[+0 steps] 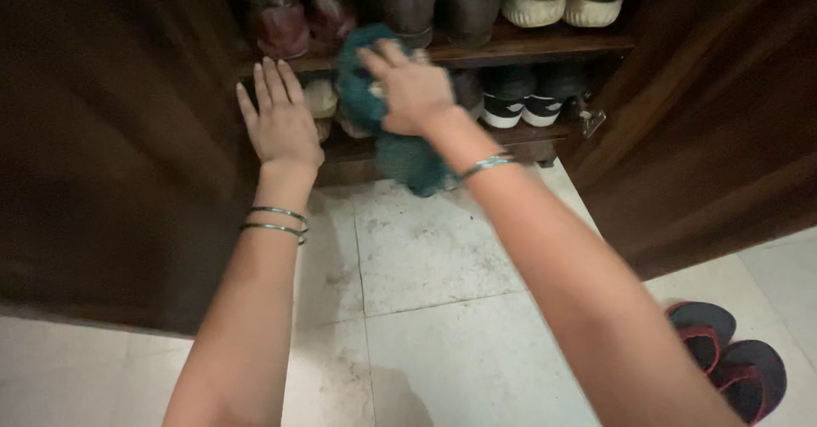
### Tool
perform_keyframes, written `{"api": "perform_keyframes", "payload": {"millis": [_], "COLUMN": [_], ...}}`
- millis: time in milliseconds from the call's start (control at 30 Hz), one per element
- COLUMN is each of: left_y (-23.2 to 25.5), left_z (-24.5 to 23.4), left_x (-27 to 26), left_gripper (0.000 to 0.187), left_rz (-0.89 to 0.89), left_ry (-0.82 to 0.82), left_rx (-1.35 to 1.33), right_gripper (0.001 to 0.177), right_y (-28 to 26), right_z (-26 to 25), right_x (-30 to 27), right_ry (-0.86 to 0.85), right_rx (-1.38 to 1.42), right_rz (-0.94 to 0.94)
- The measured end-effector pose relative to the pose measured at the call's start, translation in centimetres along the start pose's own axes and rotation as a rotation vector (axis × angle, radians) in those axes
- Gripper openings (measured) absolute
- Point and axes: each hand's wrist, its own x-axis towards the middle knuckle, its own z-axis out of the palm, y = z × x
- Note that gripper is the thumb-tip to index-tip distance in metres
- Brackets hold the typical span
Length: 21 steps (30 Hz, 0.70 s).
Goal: The person sits on the floor and organizes various shoes into a wooden shoe cabinet. They pick up pairs of sneakers, flats, and boots from the floor and place them on the shelves, arranging them neatly.
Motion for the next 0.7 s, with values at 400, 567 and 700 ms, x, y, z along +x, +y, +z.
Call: {"api": "perform_keyframes", "payload": {"millis": [400,567,700], "left_y": [0.4,0.5,0.4], "left_z": [0.3,0.2,-0.2], "left_x": [0.0,-0.3,-0.2], "left_gripper": [0.122,0.124,0.125], "left_rz": [-0.020,-0.017,-0.019], "left_ry": [0.029,0.015,0.005], "left_rx": [0.088,0.064,0.072], "right_gripper": [0.097,0.096,0.100], "right_y": [10.9,14.0,20.1], "right_z": [-1.8,-0.7,-0.4], "right_x": [-7.9,-6.7,-8.7], "right_ry": [0.111,0.116,0.165], "right_rx": [0.037,0.212,0.195], "right_rz": [0.067,0.217,0.353]}}
